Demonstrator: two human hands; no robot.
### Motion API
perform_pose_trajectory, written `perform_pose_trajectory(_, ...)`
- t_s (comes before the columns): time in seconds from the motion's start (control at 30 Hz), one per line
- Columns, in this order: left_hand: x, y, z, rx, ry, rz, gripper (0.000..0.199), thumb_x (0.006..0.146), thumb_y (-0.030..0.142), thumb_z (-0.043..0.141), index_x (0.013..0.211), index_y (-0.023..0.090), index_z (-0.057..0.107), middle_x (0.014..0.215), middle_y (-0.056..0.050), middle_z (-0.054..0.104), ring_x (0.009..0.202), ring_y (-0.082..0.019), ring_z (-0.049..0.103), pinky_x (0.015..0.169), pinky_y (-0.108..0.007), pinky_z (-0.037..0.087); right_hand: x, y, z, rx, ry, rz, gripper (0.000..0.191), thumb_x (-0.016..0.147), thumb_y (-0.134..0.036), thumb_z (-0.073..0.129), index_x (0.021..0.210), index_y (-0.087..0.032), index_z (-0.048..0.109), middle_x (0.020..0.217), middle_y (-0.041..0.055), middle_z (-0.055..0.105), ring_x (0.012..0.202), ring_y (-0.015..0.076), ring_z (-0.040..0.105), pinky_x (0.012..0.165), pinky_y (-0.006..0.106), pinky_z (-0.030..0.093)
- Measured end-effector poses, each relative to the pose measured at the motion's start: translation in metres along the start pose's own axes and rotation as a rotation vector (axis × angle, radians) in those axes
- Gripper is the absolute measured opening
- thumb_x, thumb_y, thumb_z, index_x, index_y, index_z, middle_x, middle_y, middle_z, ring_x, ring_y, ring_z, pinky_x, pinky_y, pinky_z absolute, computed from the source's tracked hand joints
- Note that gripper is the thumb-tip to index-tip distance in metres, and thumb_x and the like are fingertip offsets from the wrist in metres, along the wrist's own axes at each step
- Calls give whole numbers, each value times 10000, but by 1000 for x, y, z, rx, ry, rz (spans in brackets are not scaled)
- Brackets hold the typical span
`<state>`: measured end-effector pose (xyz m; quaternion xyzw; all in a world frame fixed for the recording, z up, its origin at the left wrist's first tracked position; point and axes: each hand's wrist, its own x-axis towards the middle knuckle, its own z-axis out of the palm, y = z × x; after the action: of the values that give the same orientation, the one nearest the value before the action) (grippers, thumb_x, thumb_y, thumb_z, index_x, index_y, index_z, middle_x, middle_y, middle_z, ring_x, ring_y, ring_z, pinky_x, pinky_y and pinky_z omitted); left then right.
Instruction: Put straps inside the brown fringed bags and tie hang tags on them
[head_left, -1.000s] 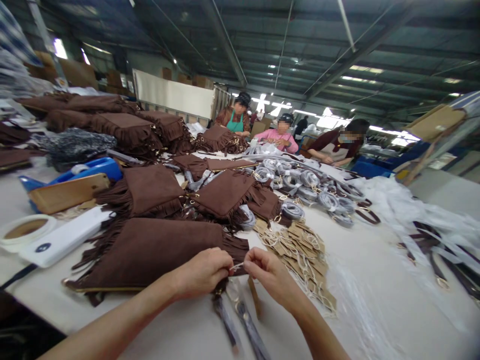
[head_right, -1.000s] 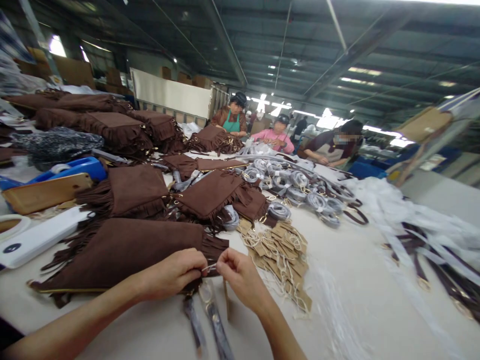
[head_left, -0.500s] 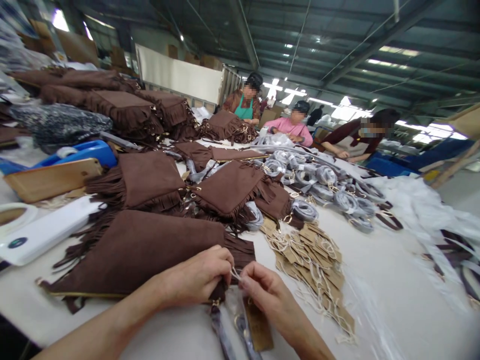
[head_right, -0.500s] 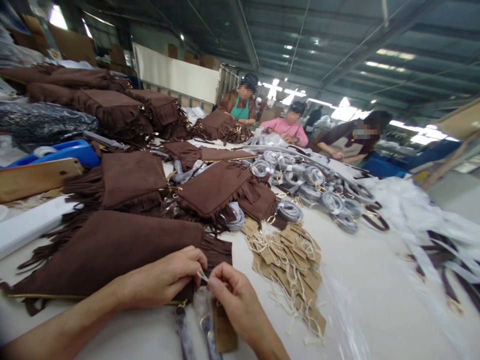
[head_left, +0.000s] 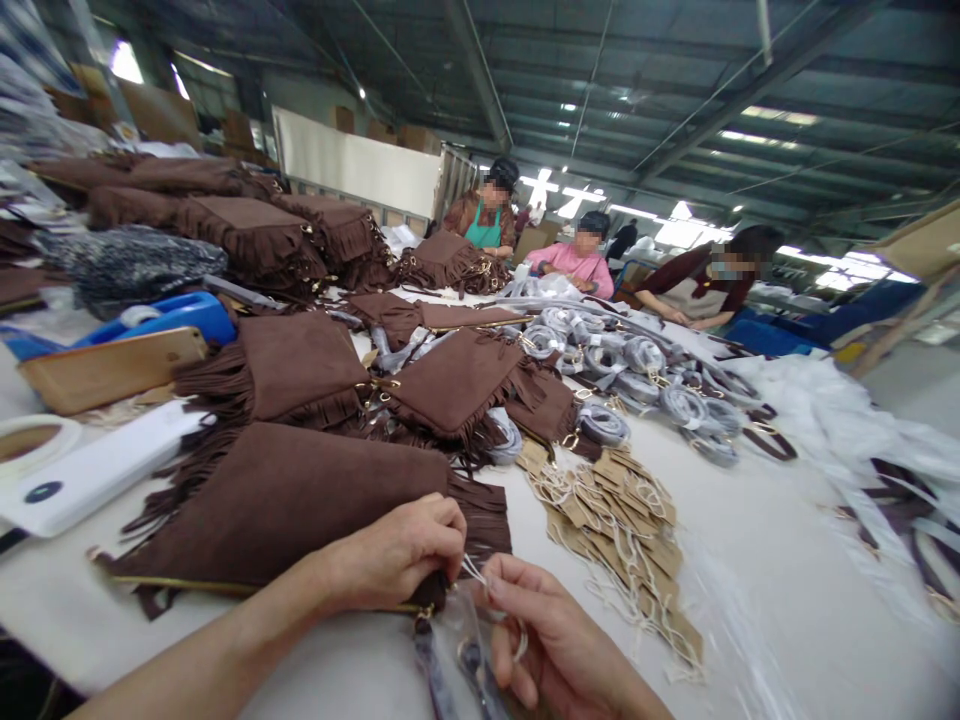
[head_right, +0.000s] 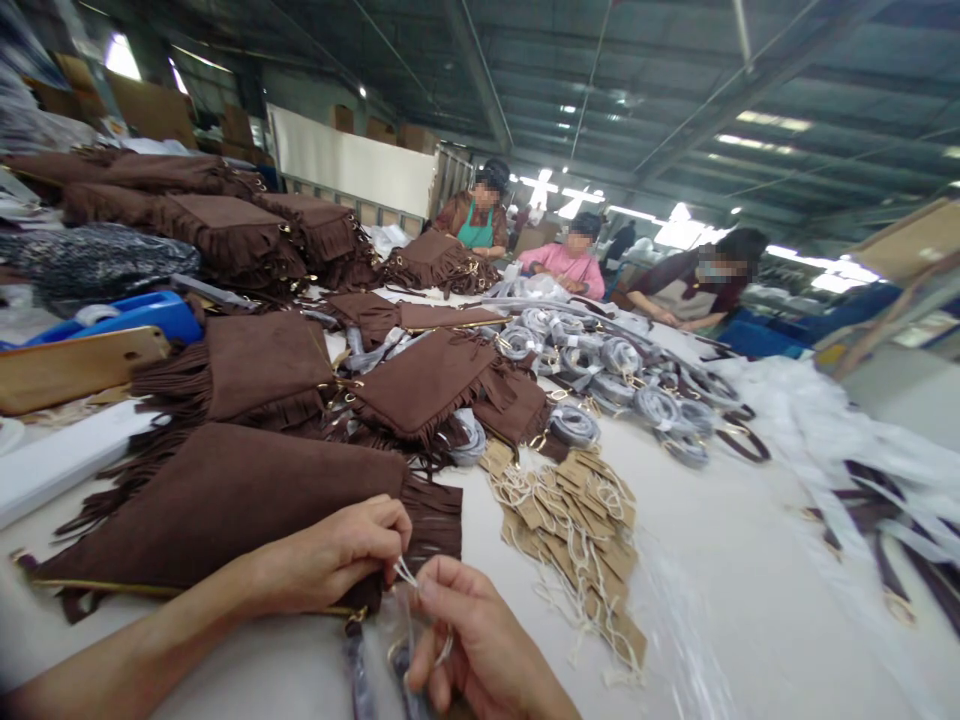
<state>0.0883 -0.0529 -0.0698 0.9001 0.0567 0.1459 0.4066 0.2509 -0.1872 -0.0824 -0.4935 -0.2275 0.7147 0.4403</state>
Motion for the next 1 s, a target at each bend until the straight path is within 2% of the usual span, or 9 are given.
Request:
perform_pose_trajectory(0.1, -1, -2, 0, -45, 11, 20, 222, 819, 17, 461, 720, 181, 572, 918, -23, 558, 886, -148, 527, 807, -229, 419, 4, 0, 5, 163, 45, -41, 495, 601, -506, 847, 768, -185, 508, 653, -52, 636, 358, 48, 551, 287, 117, 294)
perform_pose_trajectory(0.2, -2, -3, -1, -56, 88, -60, 203, 823, 14, 457, 808, 188, 560, 890, -16, 557, 837, -144, 517, 779, -231, 432, 6, 2, 7, 176, 63, -84, 503, 593, -492, 867, 719, -181, 491, 625, -31, 645, 383, 42, 547, 328, 109, 346)
perform_pose_trajectory(0.27, -2, -3, -1, -44, 104, -97, 199, 834, 21, 454, 841, 185, 566, 897, -21, 564, 833, -146, 519, 778, -236, 441, 5, 4, 6, 126, 56, -114, 493, 627, -512, 845, 713, -184, 488, 559, -19, 643, 385, 43, 525, 350, 107, 354)
perform_pose_trajectory(0.43, -4, 3, -4, -47, 42, -80, 232, 816, -2, 460, 824, 172, 612, 971, -40, 579, 902, -151, 546, 852, -247, 445, 1, 6, 1, -82, 46, -154, 486, 696, -595, 760, 744, -180, 510, 492, -20, 629, 380, 41, 479, 380, 113, 323)
perform_pose_trajectory(0.57, -7, 7, -8, -80, 121, -80, 331, 720, -50, 501, 934, 183, 600, 1069, -39, 551, 992, -161, 534, 913, -264, 433, -3, 5, 0, -197, 35, -168, 485, 747, -639, 687, 755, -190, 501, 449, -39, 599, 355, 43, 431, 395, 136, 286)
perform_pose_trajectory(0.73, -8, 4, -6, -21, -30, -42, 235, 737, -4, 603, 861, 185, 667, 1024, -27, 607, 960, -163, 562, 887, -250, 430, -8, 1, 5, -305, 32, -170, 503, 754, -675, 651, 779, -190, 526, 463, -54, 571, 372, 57, 424, 422, 165, 284)
perform_pose_trajectory(0.87, -7, 0, -2, 55, -51, -15, 289, 682, -68, 590, 826, 174, 653, 970, -24, 630, 951, -165, 562, 875, -243, 421, -8, -2, 2, -364, 106, -211, 508, 778, -678, 616, 820, -173, 575, 474, -69, 526, 386, 56, 388, 427, 178, 261)
perform_pose_trajectory(1.0, -6, -2, 0, 21, -22, -2, 230, 738, -47, 571, 775, 177, 605, 921, -16, 626, 922, -156, 554, 850, -234, 422, -7, -5, -6, -427, 232, -320, 466, 823, -639, 585, 759, -178, 557, 534, -67, 522, 386, 41, 317, 428, 201, 219)
